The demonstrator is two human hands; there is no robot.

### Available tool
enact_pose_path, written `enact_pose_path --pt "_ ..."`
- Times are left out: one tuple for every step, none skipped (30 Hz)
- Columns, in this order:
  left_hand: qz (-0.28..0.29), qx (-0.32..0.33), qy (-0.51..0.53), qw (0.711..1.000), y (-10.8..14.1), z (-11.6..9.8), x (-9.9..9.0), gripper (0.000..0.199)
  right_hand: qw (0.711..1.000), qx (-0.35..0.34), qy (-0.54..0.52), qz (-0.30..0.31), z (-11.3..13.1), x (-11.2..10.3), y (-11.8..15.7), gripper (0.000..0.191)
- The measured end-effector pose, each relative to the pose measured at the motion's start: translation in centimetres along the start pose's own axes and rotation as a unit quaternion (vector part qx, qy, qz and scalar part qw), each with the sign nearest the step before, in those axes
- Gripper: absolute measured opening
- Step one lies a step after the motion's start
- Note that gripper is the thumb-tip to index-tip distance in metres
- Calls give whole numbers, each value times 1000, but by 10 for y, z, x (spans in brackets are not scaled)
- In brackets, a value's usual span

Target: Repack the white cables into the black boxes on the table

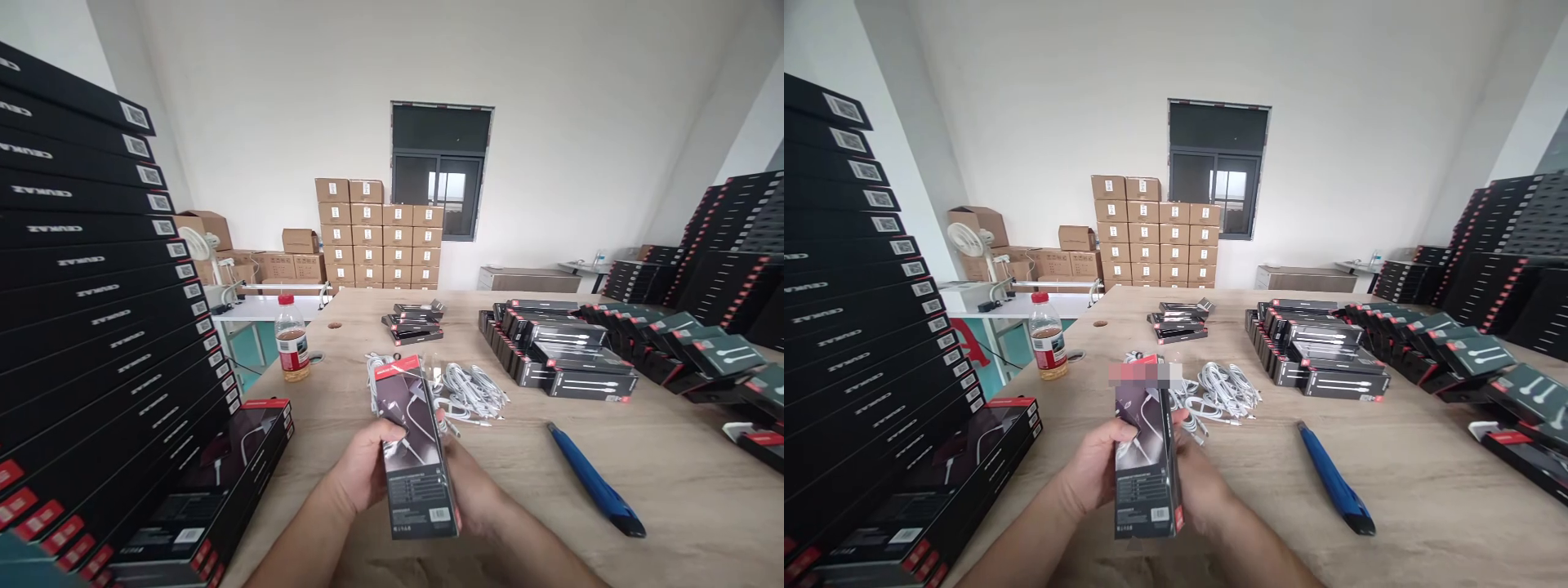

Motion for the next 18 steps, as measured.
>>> enact_pose_path --pt "-14 18 -19 1000 -1 -2 0 42 1000 -25 8 -8 6 -2 -1 32" --pt "-27 41 -40 998 -1 -5 0 38 998 -55 18 -19 13 -5 -3 29" --pt "-35 70 -64 995 -1 -9 2 37 994 -93 34 -34 21 -9 -4 28" --pt "-37 98 -86 991 -1 -13 5 38 989 -130 49 -53 29 -15 -4 26" --pt "-35 120 -103 987 -1 -16 7 41 982 -160 62 -74 35 -21 -5 25" --pt "-30 130 -117 984 -1 -17 10 45 976 -182 71 -93 40 -27 -5 23" --pt "-25 123 -128 984 -2 -15 10 48 972 -195 79 -108 43 -33 -5 21" --pt "-23 104 -140 984 -3 -10 9 50 968 -202 86 -119 44 -38 -6 20" --pt "-23 79 -153 985 -4 -5 7 51 967 -202 89 -124 44 -41 -7 19" --pt "-27 55 -167 984 -5 -1 4 51 969 -197 86 -124 42 -44 -8 19" --pt "-32 38 -182 982 -5 2 1 52 972 -185 76 -120 39 -45 -9 19" --pt "-38 30 -195 980 -5 3 -2 53 977 -169 58 -117 35 -47 -10 20" --pt "-46 29 -207 977 -4 3 -5 54 982 -147 32 -113 30 -47 -11 22" --pt "-55 31 -218 974 -4 1 -7 56 986 -122 2 -112 24 -48 -12 24" --pt "-65 36 -225 972 -4 -1 -8 57 989 -98 -26 -110 19 -47 -12 26" --pt "-74 41 -229 970 -4 -3 -9 58 990 -79 -47 -107 15 -46 -12 28" --pt "-80 45 -230 969 -3 -5 -9 59 991 -66 -56 -98 13 -44 -12 30" --pt "-83 45 -229 969 -3 -6 -8 59 993 -58 -59 -86 12 -41 -12 32"
Point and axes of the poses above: each hand's wrist, its own y-axis away from the middle knuckle, its own x-axis out of the palm, z = x × y, the point moved 9 cm from there along -y, towards the middle knuckle, and after that the axes turned 5 degrees about -y, right-handed, at the moved point
